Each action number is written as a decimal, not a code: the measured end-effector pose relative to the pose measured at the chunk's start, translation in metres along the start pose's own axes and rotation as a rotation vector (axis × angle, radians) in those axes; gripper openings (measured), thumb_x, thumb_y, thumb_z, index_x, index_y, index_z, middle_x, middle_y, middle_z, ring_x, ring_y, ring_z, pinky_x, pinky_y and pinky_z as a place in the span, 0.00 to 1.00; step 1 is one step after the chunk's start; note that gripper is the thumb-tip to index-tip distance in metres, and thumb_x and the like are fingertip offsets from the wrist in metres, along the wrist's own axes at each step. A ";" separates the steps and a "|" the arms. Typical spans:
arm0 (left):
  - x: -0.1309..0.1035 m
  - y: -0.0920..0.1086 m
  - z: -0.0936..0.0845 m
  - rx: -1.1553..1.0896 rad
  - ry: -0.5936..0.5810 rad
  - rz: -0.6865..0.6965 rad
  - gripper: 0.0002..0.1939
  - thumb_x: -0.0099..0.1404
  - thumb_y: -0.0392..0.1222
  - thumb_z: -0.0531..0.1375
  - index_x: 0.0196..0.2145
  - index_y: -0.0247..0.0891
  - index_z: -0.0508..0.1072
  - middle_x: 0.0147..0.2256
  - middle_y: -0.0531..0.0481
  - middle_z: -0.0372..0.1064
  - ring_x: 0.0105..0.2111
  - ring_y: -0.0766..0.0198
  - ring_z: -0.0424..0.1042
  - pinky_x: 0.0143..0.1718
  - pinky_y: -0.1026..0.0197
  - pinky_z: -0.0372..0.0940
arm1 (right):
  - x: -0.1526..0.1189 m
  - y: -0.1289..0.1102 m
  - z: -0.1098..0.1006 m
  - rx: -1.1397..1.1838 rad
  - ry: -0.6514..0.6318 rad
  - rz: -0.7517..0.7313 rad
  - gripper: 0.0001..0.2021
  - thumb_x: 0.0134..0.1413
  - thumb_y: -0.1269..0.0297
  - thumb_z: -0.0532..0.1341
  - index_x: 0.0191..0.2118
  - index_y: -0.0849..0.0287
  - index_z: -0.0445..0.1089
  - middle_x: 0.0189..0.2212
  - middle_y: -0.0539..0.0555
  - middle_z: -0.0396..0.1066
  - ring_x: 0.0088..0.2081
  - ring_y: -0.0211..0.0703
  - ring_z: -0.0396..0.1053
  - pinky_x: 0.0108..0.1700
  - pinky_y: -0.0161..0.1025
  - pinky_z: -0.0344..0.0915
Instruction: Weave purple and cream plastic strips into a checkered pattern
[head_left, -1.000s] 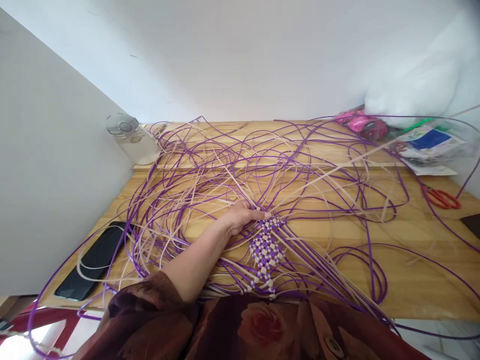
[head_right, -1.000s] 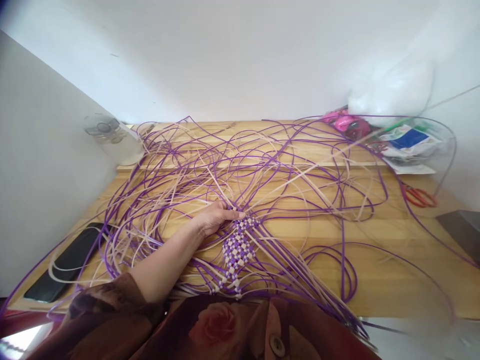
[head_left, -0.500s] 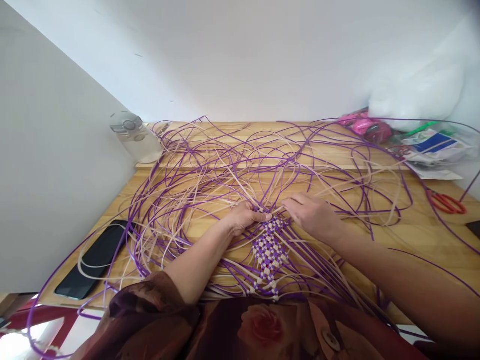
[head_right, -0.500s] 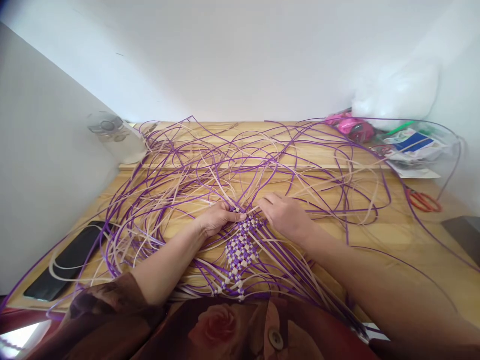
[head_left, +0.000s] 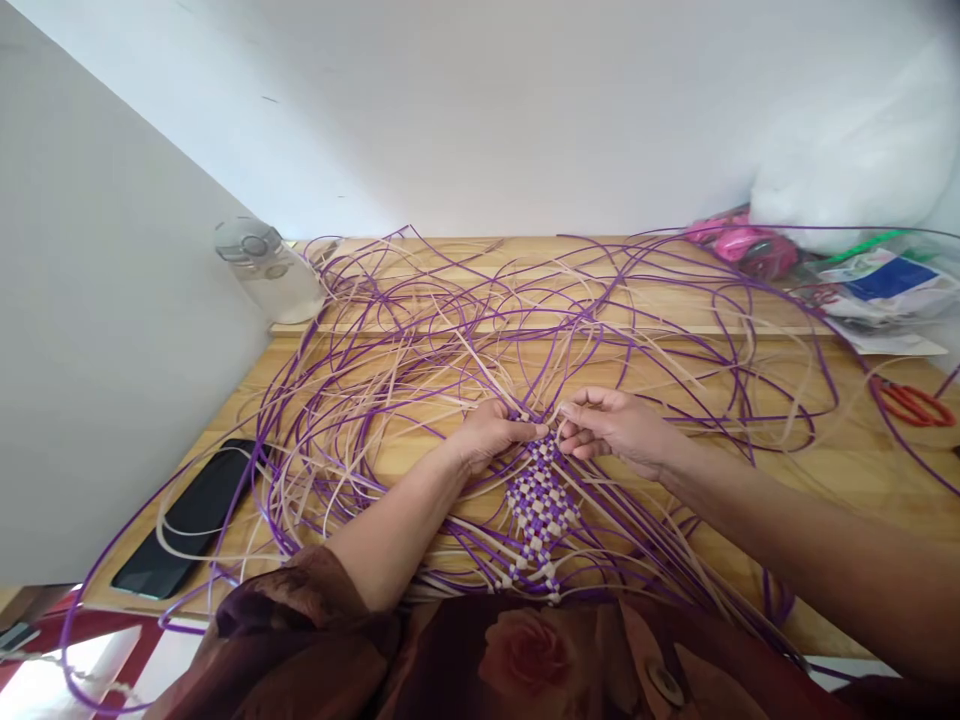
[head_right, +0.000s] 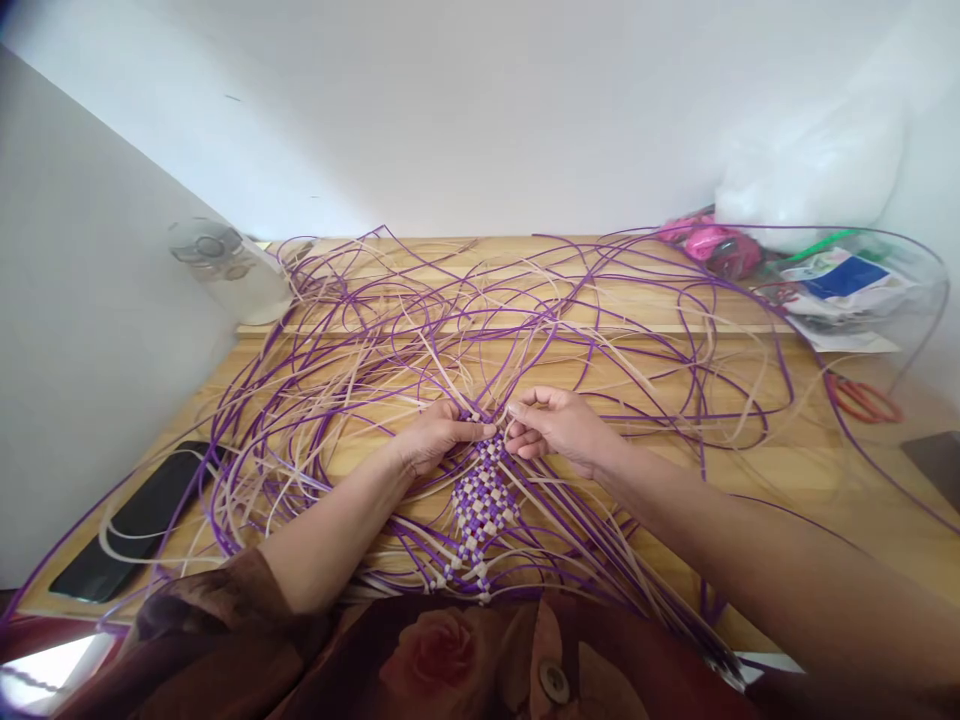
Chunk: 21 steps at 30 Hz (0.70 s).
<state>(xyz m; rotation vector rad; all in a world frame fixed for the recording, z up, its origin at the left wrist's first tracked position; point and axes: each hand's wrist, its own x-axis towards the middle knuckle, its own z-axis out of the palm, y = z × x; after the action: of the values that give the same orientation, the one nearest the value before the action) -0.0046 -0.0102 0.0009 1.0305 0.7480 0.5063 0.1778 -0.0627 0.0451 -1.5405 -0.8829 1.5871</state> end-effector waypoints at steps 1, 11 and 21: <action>0.000 0.000 0.000 -0.007 -0.005 0.014 0.19 0.43 0.46 0.73 0.29 0.32 0.76 0.24 0.51 0.71 0.20 0.71 0.63 0.23 0.67 0.57 | -0.002 0.000 0.001 0.013 0.002 0.006 0.08 0.56 0.65 0.66 0.32 0.61 0.66 0.26 0.52 0.74 0.25 0.36 0.74 0.23 0.27 0.70; 0.000 0.001 0.002 0.000 -0.036 0.127 0.27 0.41 0.45 0.75 0.39 0.33 0.78 0.35 0.46 0.76 0.34 0.63 0.73 0.41 0.61 0.64 | -0.006 0.003 0.018 0.047 0.038 -0.039 0.08 0.64 0.67 0.56 0.32 0.62 0.65 0.28 0.56 0.76 0.25 0.33 0.73 0.21 0.23 0.64; 0.000 0.001 0.002 -0.021 -0.023 0.097 0.22 0.42 0.43 0.74 0.35 0.32 0.78 0.31 0.48 0.75 0.29 0.66 0.71 0.36 0.63 0.64 | -0.012 0.013 0.030 0.079 0.018 -0.123 0.07 0.61 0.61 0.59 0.37 0.56 0.59 0.30 0.49 0.72 0.28 0.39 0.76 0.24 0.29 0.70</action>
<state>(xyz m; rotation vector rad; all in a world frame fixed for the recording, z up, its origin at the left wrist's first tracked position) -0.0031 -0.0112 0.0025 1.0547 0.6731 0.5839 0.1470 -0.0790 0.0409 -1.4168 -0.8774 1.5000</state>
